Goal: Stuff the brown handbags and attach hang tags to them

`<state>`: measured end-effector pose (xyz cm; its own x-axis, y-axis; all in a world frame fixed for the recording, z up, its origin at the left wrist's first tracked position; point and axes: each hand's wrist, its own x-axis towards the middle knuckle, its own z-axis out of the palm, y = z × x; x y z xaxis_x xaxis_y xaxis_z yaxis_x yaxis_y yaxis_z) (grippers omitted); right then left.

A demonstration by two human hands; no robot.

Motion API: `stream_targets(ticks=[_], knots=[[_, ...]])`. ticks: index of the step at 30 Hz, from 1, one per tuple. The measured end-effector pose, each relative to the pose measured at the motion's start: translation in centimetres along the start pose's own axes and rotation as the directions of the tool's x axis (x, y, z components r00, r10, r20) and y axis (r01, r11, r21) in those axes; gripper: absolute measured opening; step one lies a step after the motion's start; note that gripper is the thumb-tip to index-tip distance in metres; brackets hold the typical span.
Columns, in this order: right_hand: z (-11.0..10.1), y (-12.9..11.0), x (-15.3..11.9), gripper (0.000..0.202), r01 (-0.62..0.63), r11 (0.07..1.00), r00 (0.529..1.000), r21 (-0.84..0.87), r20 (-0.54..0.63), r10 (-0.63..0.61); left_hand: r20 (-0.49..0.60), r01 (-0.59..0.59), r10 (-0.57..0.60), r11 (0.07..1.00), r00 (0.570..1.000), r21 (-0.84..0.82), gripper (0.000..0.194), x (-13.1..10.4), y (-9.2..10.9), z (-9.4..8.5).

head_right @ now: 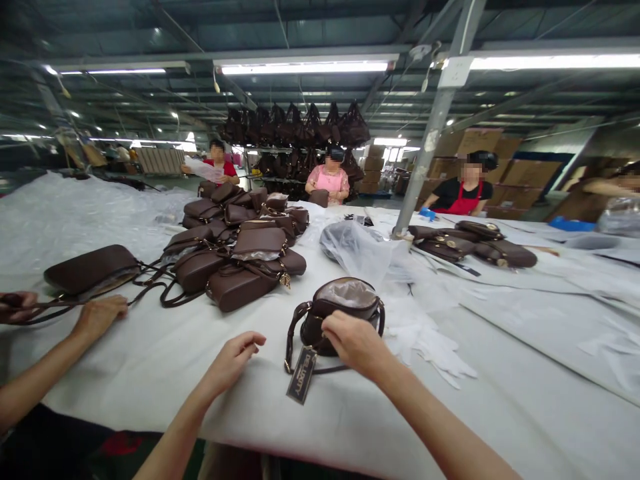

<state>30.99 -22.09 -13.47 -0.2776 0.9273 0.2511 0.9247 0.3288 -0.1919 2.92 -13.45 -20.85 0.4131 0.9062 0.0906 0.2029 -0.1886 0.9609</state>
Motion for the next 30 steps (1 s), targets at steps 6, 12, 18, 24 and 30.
stream_targets(ticks=[6,12,18,24,30], knots=[[6.1,-2.6,-5.7,0.023,-0.188,0.980,0.941,-0.068,0.274,0.200,0.220,-0.263,0.220,0.946,0.950,0.189,0.043,1.3,-0.2,5.8],[9.7,-4.8,-5.7,0.059,-0.065,0.998,0.989,0.015,0.134,0.063,0.343,-0.379,0.243,0.825,0.908,0.419,0.037,0.2,-0.8,7.1],[11.0,-4.6,-4.4,0.029,-0.078,0.997,0.997,0.012,-0.013,0.079,0.412,-0.424,0.145,0.517,0.900,0.744,0.021,-0.7,0.6,5.9],[10.5,-4.1,-4.4,0.035,-0.034,0.872,0.992,0.489,-0.092,0.090,0.721,-0.661,0.091,0.490,0.687,0.568,0.020,-2.7,6.4,3.6],[7.1,-5.7,-5.1,0.047,-0.066,0.674,0.994,0.736,-0.013,0.112,0.669,-0.612,0.072,0.486,0.740,0.624,0.011,-2.5,9.6,2.5]])
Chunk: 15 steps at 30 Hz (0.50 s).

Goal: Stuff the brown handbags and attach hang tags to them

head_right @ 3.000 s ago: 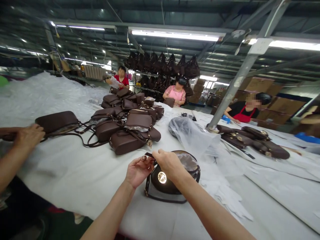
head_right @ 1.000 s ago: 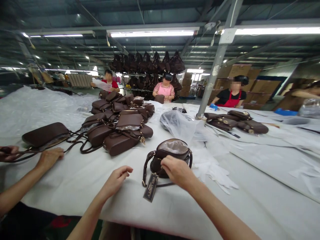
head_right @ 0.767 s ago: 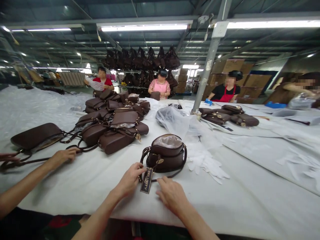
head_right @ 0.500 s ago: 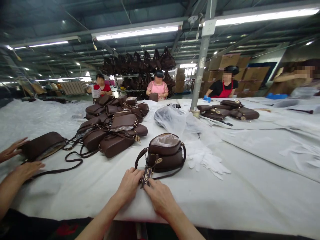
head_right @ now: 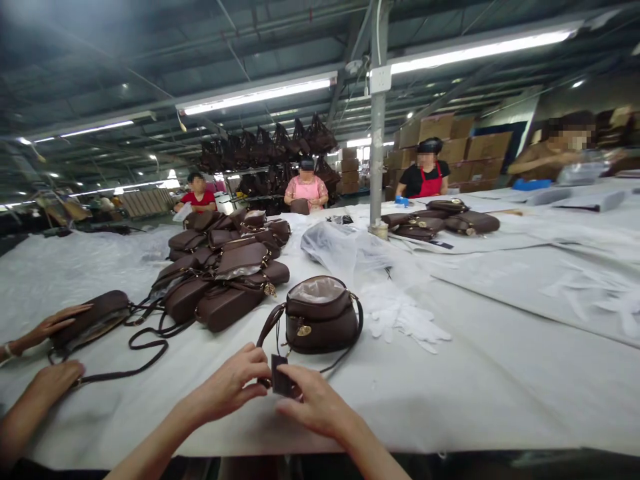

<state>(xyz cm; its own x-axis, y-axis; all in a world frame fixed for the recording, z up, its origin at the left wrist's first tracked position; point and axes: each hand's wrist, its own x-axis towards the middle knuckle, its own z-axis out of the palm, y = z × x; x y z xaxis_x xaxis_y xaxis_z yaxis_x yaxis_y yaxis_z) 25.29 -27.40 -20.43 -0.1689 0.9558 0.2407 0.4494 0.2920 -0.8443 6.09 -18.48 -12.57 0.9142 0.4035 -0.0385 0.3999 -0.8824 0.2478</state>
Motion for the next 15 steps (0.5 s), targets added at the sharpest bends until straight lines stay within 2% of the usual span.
stream_targets(ticks=[2,4,6,8,9,11,13,15], knots=[[-0.5,-1.7,0.3,0.033,-0.163,0.985,0.987,-0.054,0.003,0.164,0.028,-0.012,0.011,1.000,1.000,0.029,0.006,0.0,0.7,-0.5],[-0.7,-3.2,1.1,0.039,-0.282,0.930,0.957,-0.237,-0.009,0.289,0.065,-0.040,0.036,0.997,0.997,0.064,0.007,-0.1,1.8,-1.1],[-0.6,-4.2,1.9,0.038,-0.283,0.843,0.949,-0.457,-0.008,0.314,0.079,-0.074,0.067,0.993,0.995,0.094,0.017,0.0,2.9,-1.9],[-0.6,-4.8,2.6,0.035,-0.226,0.803,0.958,-0.552,0.024,0.286,0.067,-0.100,0.092,0.987,0.994,0.124,0.019,0.1,3.6,-2.7],[-0.8,-4.9,2.7,0.036,-0.213,0.820,0.959,-0.531,0.049,0.281,0.050,-0.104,0.098,0.984,0.994,0.143,0.016,0.2,3.7,-3.1],[-1.9,-5.0,2.6,0.040,-0.223,0.903,0.949,-0.367,0.131,0.287,-0.011,-0.090,0.093,0.978,0.996,0.191,0.008,0.4,3.4,-3.9],[-3.8,-5.3,2.1,0.047,-0.258,0.958,0.934,-0.126,0.221,0.280,-0.102,-0.074,0.101,0.968,0.990,0.240,0.005,0.7,2.8,-4.6],[-6.2,-5.9,1.5,0.043,-0.257,0.965,0.944,0.055,0.229,0.238,-0.232,-0.060,0.125,0.961,0.965,0.270,0.005,1.3,2.1,-4.9]])
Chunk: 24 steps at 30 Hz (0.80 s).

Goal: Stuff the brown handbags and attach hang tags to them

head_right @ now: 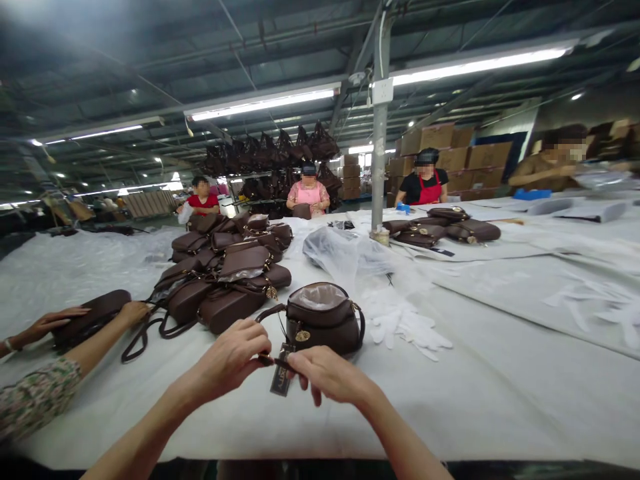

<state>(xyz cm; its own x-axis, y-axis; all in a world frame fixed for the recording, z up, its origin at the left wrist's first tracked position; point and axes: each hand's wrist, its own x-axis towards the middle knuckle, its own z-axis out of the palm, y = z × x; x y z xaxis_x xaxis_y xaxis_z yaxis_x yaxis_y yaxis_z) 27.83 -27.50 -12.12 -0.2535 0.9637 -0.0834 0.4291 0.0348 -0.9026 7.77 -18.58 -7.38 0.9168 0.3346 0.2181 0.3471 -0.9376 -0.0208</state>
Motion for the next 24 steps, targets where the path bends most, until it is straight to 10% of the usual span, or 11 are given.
stream_targets(ticks=[4,9,10,15,20,24], knots=[[-3.9,-2.7,-2.1,0.020,0.097,0.980,0.942,-0.176,-0.302,-0.148,-0.356,0.016,-0.048,0.996,0.933,-0.093,0.012,2.1,-0.9,1.5],[-5.8,-4.1,-1.6,0.019,-0.205,0.811,0.670,-0.547,-0.683,-0.291,-0.747,0.105,-0.378,0.916,0.547,-0.387,0.010,3.5,-0.7,6.0],[-5.8,-3.7,-1.2,0.018,-0.235,0.818,0.647,-0.525,-0.712,-0.271,-0.729,0.116,-0.431,0.890,0.531,-0.442,0.008,3.5,-0.6,7.2],[-5.7,-1.2,0.3,0.019,-0.095,0.965,0.723,-0.245,-0.683,-0.102,-0.414,0.169,-0.439,0.821,0.798,-0.546,0.022,3.8,-0.6,12.4],[-7.3,-2.9,0.0,0.020,0.173,0.929,0.946,0.327,-0.316,-0.065,-0.323,0.187,-0.474,0.753,0.819,-0.631,0.033,4.9,-2.0,13.5],[-10.8,-6.2,-0.6,0.023,0.356,0.761,0.916,0.542,-0.364,-0.170,-0.284,0.119,-0.378,0.759,0.881,-0.641,0.032,4.4,-3.2,12.5]])
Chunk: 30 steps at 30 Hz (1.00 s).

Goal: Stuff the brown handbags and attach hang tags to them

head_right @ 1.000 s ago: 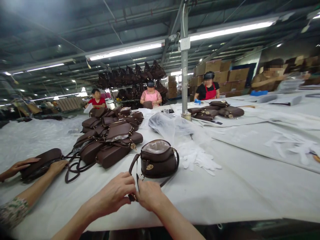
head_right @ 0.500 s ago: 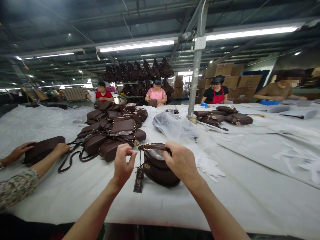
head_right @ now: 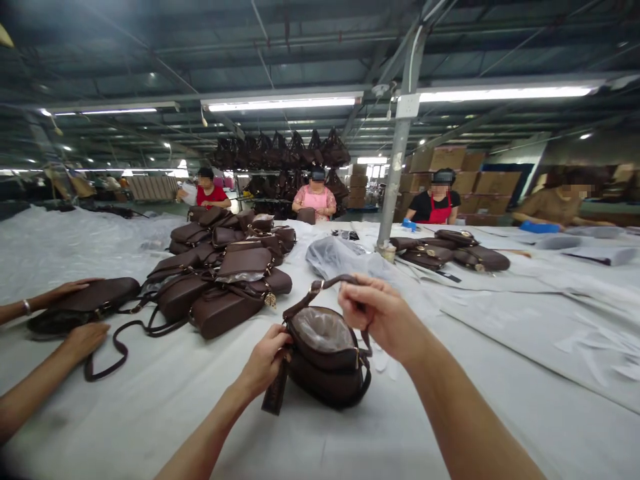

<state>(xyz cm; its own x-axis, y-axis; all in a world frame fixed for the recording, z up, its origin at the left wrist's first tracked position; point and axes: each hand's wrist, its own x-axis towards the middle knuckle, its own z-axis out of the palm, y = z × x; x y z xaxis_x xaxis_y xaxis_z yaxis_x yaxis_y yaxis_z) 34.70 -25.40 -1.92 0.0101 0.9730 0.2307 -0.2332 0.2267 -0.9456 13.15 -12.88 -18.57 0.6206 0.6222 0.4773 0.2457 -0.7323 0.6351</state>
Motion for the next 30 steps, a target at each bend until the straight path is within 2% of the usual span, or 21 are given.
stream_targets(ticks=[3,5,7,9,11,13,14,16,18,21,23,25,30], knots=[[-1.1,-3.2,1.7,0.022,0.089,0.996,0.990,0.006,-0.110,-0.088,0.091,-0.046,0.050,0.998,0.995,-0.049,0.036,-0.5,0.3,-1.5],[-1.6,-4.9,2.8,0.021,0.116,0.990,0.975,-0.074,-0.180,-0.128,0.138,-0.062,0.078,0.991,0.987,-0.119,0.036,-0.9,0.8,-2.4],[-1.6,-6.2,3.7,0.019,0.118,0.979,0.972,-0.166,-0.184,-0.148,0.137,-0.067,0.097,0.976,0.986,-0.207,0.025,-0.9,1.3,-3.1],[-1.0,-7.3,4.4,0.020,0.106,0.963,0.980,-0.248,-0.140,-0.143,0.032,-0.057,0.067,0.967,0.997,-0.248,0.015,-0.4,1.8,-3.5],[0.0,-7.9,4.9,0.023,0.089,0.948,0.989,-0.307,-0.083,-0.120,-0.150,-0.040,0.006,0.973,0.989,-0.229,0.013,1.0,2.4,-3.5],[1.0,-8.1,5.4,0.027,0.074,0.939,0.995,-0.336,-0.034,-0.091,-0.277,-0.040,-0.021,0.976,0.961,-0.213,0.035,3.0,3.4,-3.2],[1.4,-8.0,5.6,0.029,0.065,0.937,0.997,-0.343,-0.015,-0.074,-0.291,-0.055,-0.016,0.971,0.957,-0.234,0.048,4.1,4.0,-2.9],[2.0,-7.6,6.0,0.032,0.046,0.939,0.999,-0.342,0.008,-0.047,-0.241,-0.090,0.007,0.939,0.971,-0.332,0.061,6.4,5.4,-2.4],[2.1,-7.3,6.3,0.033,0.035,0.947,0.999,-0.320,0.006,-0.035,-0.166,-0.091,0.014,0.878,0.986,-0.469,0.054,8.4,6.6,-2.0],[1.4,-7.4,6.8,0.031,0.041,0.960,0.998,-0.277,-0.027,-0.050,-0.136,-0.061,-0.022,0.814,0.990,-0.577,0.039,10.7,7.4,-1.8],[0.8,-7.7,7.1,0.028,0.034,0.962,0.998,-0.272,-0.048,-0.048,-0.129,-0.054,-0.024,0.819,0.991,-0.571,0.032,11.4,7.1,-2.0],[0.3,-8.0,7.6,0.024,0.013,0.963,0.997,-0.269,-0.070,-0.033,-0.078,-0.044,0.001,0.832,0.997,-0.553,0.029,11.7,6.4,-2.3],[-0.5,-8.1,9.2,0.014,-0.047,0.977,0.987,-0.206,-0.163,0.013,0.058,0.032,0.001,0.826,0.998,-0.562,0.034,10.8,3.6,-2.7]])
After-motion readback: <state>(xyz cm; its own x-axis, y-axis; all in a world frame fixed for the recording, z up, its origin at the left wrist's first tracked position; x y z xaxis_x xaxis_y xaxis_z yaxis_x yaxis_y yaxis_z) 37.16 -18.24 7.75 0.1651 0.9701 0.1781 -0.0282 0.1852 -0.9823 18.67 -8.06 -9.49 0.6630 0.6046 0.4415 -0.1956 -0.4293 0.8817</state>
